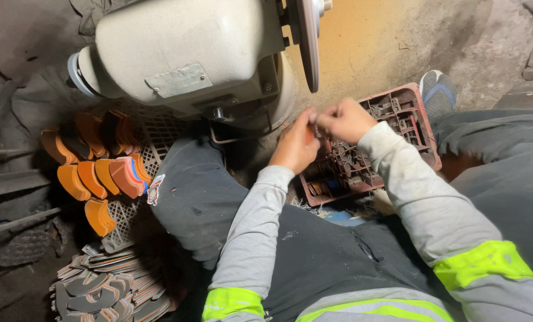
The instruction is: The person sits on the floor and repeatedly picks up small curved sandpaper pieces from a red crate. They press each piece against a rotating grinding wheel to smooth its edges, then return it to the crate. The process continues with multiple pieces throughout the clip.
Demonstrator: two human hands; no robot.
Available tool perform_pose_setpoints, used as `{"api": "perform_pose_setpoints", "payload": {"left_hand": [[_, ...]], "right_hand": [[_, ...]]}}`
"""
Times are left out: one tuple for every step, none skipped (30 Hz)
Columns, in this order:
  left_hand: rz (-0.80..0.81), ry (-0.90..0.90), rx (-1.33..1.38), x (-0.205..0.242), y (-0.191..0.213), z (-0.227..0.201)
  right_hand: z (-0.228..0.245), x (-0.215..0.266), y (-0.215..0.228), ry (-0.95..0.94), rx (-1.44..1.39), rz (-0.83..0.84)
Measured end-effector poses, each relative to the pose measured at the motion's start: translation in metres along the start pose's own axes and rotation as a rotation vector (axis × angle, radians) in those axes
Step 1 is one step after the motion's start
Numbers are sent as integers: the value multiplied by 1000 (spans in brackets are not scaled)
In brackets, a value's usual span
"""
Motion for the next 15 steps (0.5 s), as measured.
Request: {"api": "perform_pose_setpoints", "payload": {"left_hand": [[51, 62, -7, 1, 1, 3], [103, 123, -14, 3, 1, 7], [156, 184, -20, 5, 0, 12], [154, 170, -21, 5, 2, 13], [154, 151, -22, 5, 1, 14], [155, 132, -22, 3, -2, 17], [124, 99, -18, 1, -4, 19], [94, 65, -14, -1, -8, 21], [64, 34, -11, -2, -12, 24], [46, 55, 50, -3, -17, 29], [27, 75, 111, -4, -22, 33], [8, 94, 171, -5, -23, 37], [6, 120, 193, -5, -22, 42], [5, 146, 214, -6, -19, 46], [6, 173, 238, -7, -17, 48]], "right_hand": [[-20, -15, 8, 16, -43, -66], [-41, -29, 14, 30, -86, -133], [-61, -41, 18, 44, -131, -199], [-75, -51, 14, 122, 134, -257], [-87, -56, 3, 198, 399, -316], [-97, -59, -4, 274, 665, -370], [-117, -65, -10, 170, 715, -357], [-135, -68, -19, 65, 764, -344], [-148, -70, -28, -39, 812, -329], [-155, -70, -36, -66, 787, -330], [-158, -70, -41, -92, 763, -332], [-160, -69, -44, -118, 738, -335], [-159, -69, -45, -133, 725, -350], [-158, -68, -45, -147, 712, -366], [-158, -68, -45, -164, 701, -381]]}}
Point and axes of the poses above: each hand's wrist, its own x-axis away from the middle knuckle, its own y-axis out of the back of the hand, z = x × y, the point moved 7 cm from there along -x, towards the middle knuckle, and after that the axes turned 13 degrees about -x, right-handed, at the moved point
